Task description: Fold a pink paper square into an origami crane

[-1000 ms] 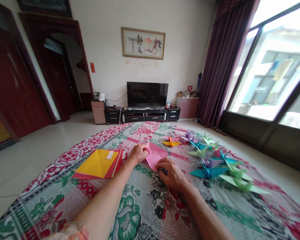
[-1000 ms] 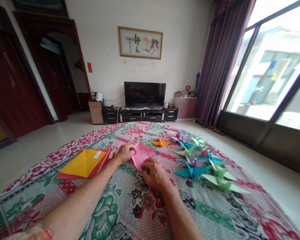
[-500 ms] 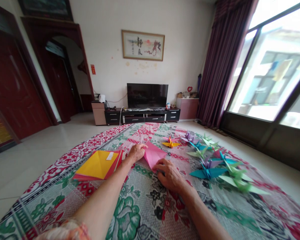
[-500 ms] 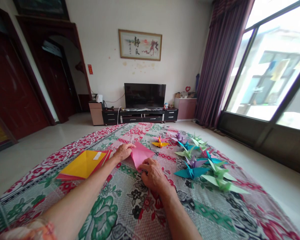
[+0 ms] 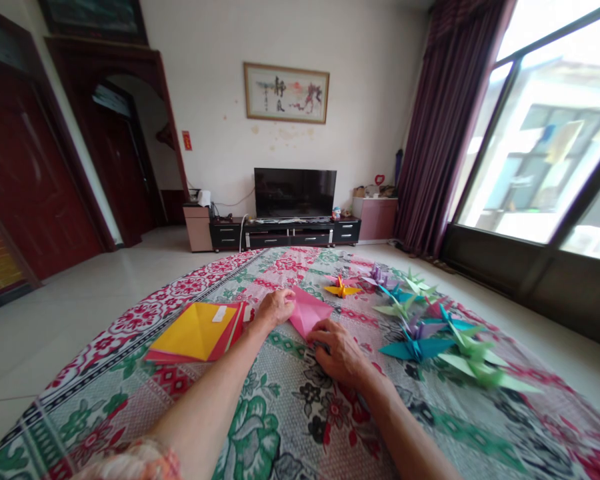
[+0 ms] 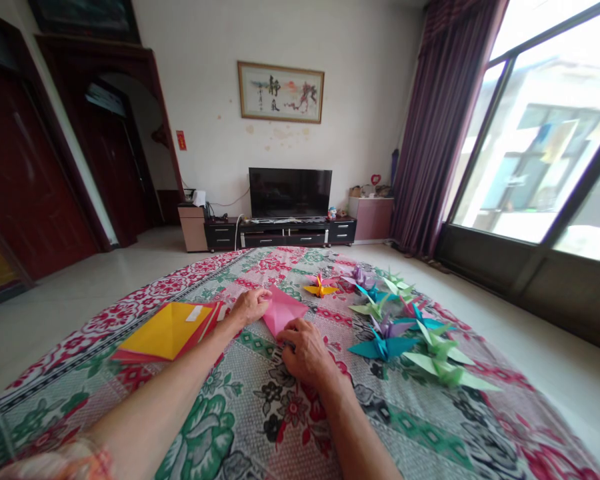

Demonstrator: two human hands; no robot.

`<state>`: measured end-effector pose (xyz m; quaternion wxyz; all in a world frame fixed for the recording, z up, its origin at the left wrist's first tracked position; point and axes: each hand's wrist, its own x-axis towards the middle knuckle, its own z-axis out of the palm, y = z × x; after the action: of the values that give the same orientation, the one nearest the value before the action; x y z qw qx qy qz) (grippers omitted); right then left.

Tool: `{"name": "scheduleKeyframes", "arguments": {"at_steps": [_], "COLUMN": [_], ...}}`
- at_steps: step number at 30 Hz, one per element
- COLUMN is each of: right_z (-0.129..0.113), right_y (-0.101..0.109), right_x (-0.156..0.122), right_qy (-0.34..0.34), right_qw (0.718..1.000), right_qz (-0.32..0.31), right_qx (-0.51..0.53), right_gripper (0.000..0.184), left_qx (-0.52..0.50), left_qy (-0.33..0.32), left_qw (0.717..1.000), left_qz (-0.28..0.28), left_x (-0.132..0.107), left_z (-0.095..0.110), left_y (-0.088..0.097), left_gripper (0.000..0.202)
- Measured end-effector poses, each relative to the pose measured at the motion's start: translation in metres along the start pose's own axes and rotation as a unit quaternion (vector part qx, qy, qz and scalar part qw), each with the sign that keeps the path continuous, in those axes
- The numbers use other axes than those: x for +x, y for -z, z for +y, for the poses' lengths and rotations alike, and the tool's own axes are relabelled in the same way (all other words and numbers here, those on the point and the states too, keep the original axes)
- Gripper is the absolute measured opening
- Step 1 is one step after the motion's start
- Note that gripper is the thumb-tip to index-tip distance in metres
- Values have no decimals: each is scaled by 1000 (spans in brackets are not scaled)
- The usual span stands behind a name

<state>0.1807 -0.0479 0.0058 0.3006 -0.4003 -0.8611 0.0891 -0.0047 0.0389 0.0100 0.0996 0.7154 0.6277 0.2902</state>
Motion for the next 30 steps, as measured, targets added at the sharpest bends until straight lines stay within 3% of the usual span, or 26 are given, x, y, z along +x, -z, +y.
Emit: {"name": "scheduleKeyframes", "arguments": {"at_steps": [13, 18, 24, 30], "right_z": [-1, 1, 1, 2], "right_y": [1, -1, 0, -1], "right_x": [-1, -1, -1, -1], "right_qy": [-4, 1, 4, 8], "right_qw": [1000, 1000, 1000, 1000], "right_qz": [1, 3, 1, -1], "right_qx": [4, 6, 5, 2], "right_gripper": [31, 30, 31, 31], "left_qx": [107, 155, 191, 163], "left_qy": [-121, -153, -149, -182], "left_qw": [984, 975, 970, 968], "left_qz": [72, 42, -35, -64], "left_x": [-19, -18, -14, -34], "left_z": [8, 12, 15, 16], "left_y": [-6, -4, 1, 3], "left_gripper": [17, 29, 33, 30]}}
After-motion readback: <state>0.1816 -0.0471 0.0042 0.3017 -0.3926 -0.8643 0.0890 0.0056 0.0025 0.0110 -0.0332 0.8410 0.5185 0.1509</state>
